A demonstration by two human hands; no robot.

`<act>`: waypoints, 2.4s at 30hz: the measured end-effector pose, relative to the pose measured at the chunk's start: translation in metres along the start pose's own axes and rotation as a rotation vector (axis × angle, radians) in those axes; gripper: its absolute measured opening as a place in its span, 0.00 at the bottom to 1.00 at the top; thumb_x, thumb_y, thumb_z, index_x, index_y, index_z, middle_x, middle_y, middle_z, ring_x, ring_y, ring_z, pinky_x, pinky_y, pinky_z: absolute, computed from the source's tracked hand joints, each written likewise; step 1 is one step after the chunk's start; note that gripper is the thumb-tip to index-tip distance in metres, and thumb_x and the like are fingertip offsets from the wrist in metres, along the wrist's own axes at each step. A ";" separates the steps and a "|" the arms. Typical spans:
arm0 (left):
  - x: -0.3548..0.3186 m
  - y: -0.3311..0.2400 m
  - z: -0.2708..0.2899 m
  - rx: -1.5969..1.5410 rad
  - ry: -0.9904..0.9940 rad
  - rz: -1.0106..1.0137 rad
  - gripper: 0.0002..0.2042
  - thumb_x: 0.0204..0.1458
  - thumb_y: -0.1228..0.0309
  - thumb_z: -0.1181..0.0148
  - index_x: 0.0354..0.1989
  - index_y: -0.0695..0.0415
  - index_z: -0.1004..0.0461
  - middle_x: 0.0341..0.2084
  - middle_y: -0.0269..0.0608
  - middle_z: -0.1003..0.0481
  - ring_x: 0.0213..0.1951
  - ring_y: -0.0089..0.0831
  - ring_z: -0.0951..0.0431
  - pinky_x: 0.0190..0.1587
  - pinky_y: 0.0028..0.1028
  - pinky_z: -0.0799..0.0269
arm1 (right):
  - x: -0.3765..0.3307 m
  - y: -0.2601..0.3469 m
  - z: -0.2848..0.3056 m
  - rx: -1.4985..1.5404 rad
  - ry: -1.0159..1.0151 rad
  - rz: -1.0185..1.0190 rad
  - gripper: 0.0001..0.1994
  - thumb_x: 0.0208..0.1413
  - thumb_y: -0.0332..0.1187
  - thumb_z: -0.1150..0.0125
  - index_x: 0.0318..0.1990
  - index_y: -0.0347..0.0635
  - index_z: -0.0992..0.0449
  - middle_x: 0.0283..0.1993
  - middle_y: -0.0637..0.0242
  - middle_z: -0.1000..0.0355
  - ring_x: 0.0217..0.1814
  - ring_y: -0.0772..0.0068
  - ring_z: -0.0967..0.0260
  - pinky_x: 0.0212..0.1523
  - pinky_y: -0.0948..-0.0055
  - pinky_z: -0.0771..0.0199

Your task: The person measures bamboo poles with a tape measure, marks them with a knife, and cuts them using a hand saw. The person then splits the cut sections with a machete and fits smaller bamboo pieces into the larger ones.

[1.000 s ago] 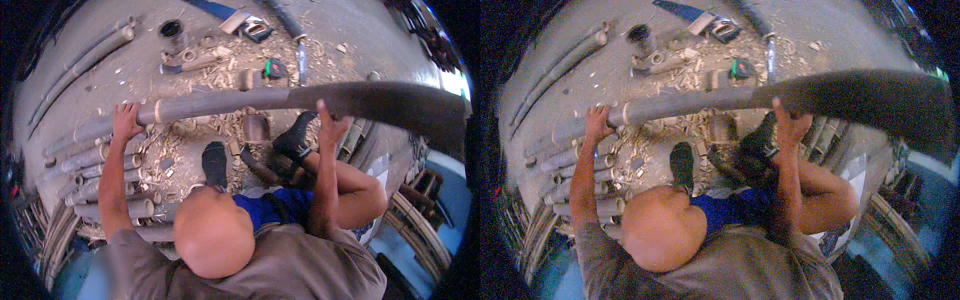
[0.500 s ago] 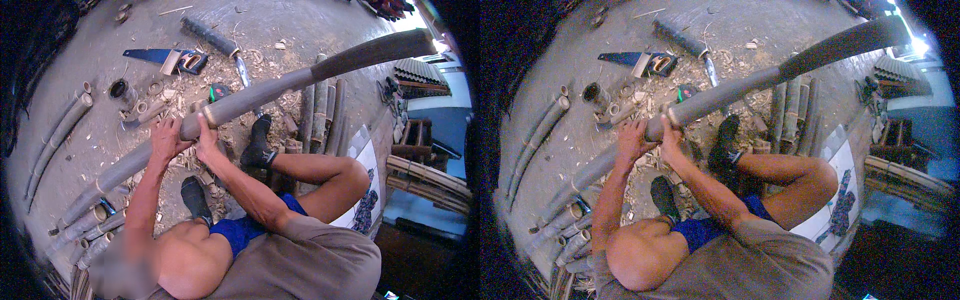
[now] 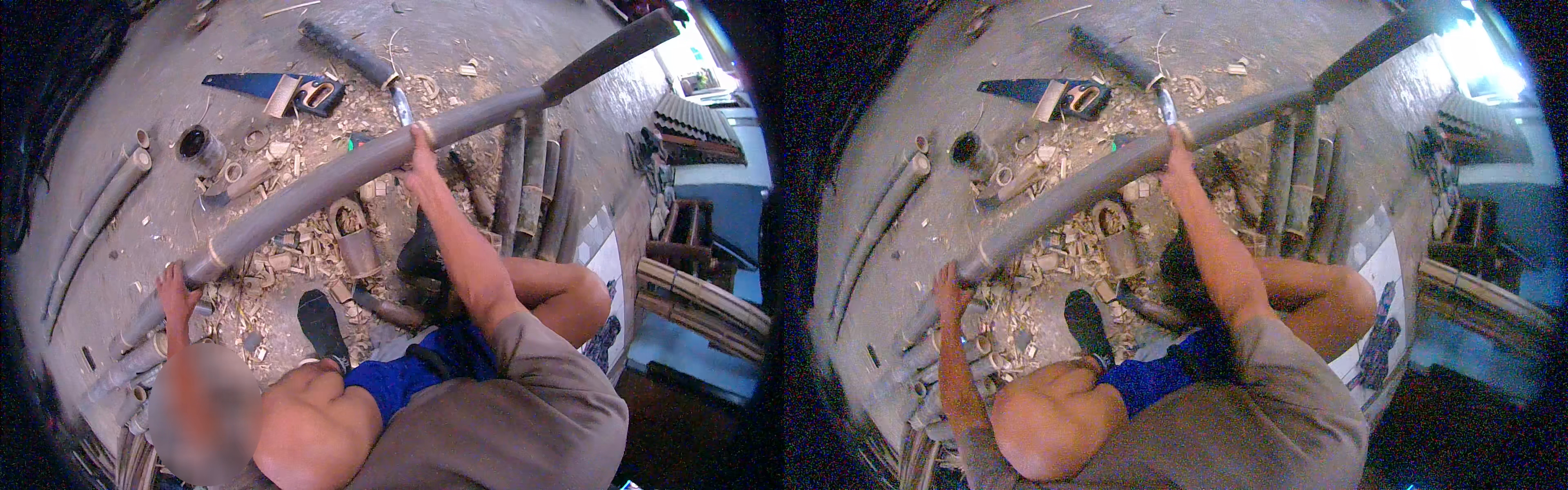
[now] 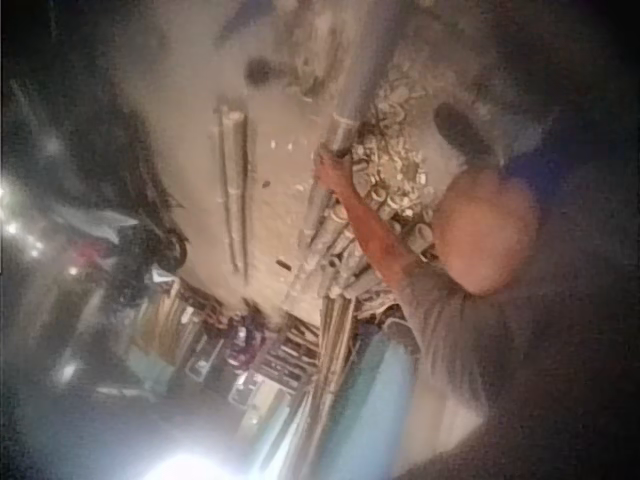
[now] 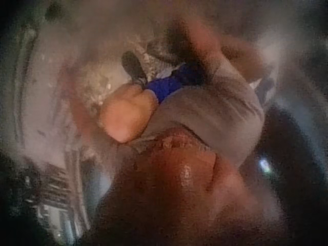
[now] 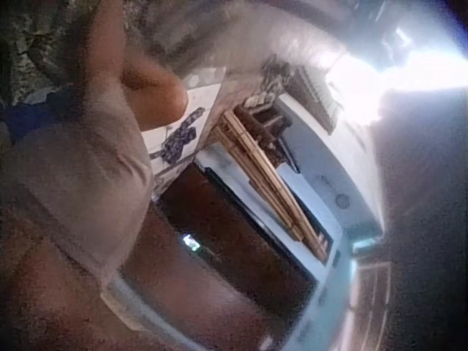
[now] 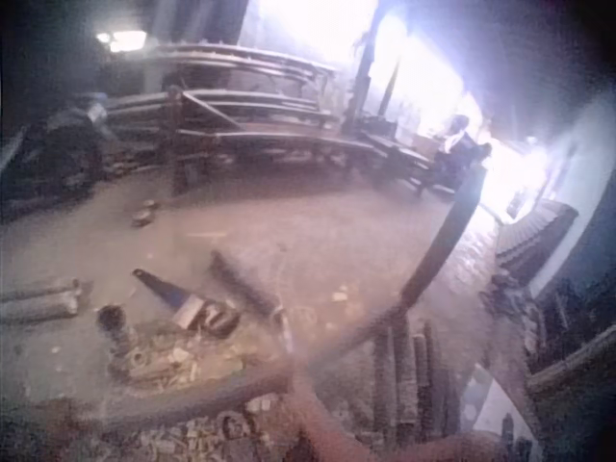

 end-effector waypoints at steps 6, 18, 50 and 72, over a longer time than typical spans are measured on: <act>0.026 -0.081 0.046 -0.100 0.034 -0.144 0.43 0.28 0.62 0.24 0.61 0.55 0.33 0.54 0.49 0.29 0.58 0.51 0.31 0.59 0.46 0.32 | 0.050 0.050 0.019 -0.070 0.122 0.010 0.46 0.54 0.64 0.39 0.73 0.47 0.47 0.74 0.52 0.47 0.74 0.45 0.48 0.70 0.28 0.55; 0.044 -0.252 0.063 -0.165 0.056 -0.215 0.41 0.36 0.52 0.24 0.59 0.56 0.33 0.53 0.47 0.29 0.58 0.48 0.29 0.57 0.46 0.29 | 0.024 0.010 0.100 -0.685 -0.020 0.333 0.31 0.61 0.52 0.39 0.61 0.35 0.31 0.47 0.49 0.25 0.48 0.49 0.26 0.50 0.55 0.24; -0.023 -0.133 0.056 -0.125 -0.033 -0.139 0.44 0.32 0.53 0.23 0.62 0.51 0.34 0.49 0.45 0.26 0.53 0.46 0.25 0.54 0.47 0.28 | -0.146 -0.183 0.012 -1.812 0.405 0.753 0.49 0.47 0.55 0.31 0.70 0.33 0.45 0.55 0.39 0.35 0.57 0.36 0.34 0.55 0.47 0.30; 0.031 -0.200 0.016 -0.260 0.077 -0.224 0.42 0.35 0.48 0.24 0.62 0.50 0.33 0.48 0.50 0.23 0.46 0.51 0.20 0.49 0.46 0.24 | -0.043 -0.034 -0.081 -2.221 0.774 1.345 0.45 0.33 0.46 0.22 0.64 0.52 0.34 0.57 0.59 0.31 0.60 0.49 0.35 0.62 0.44 0.38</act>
Point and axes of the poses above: each hand's wrist, its own x-axis towards the middle knuckle, its own z-axis out of the back of the hand, y = z × x, the point moved 7 cm from there along x, towards the middle knuckle
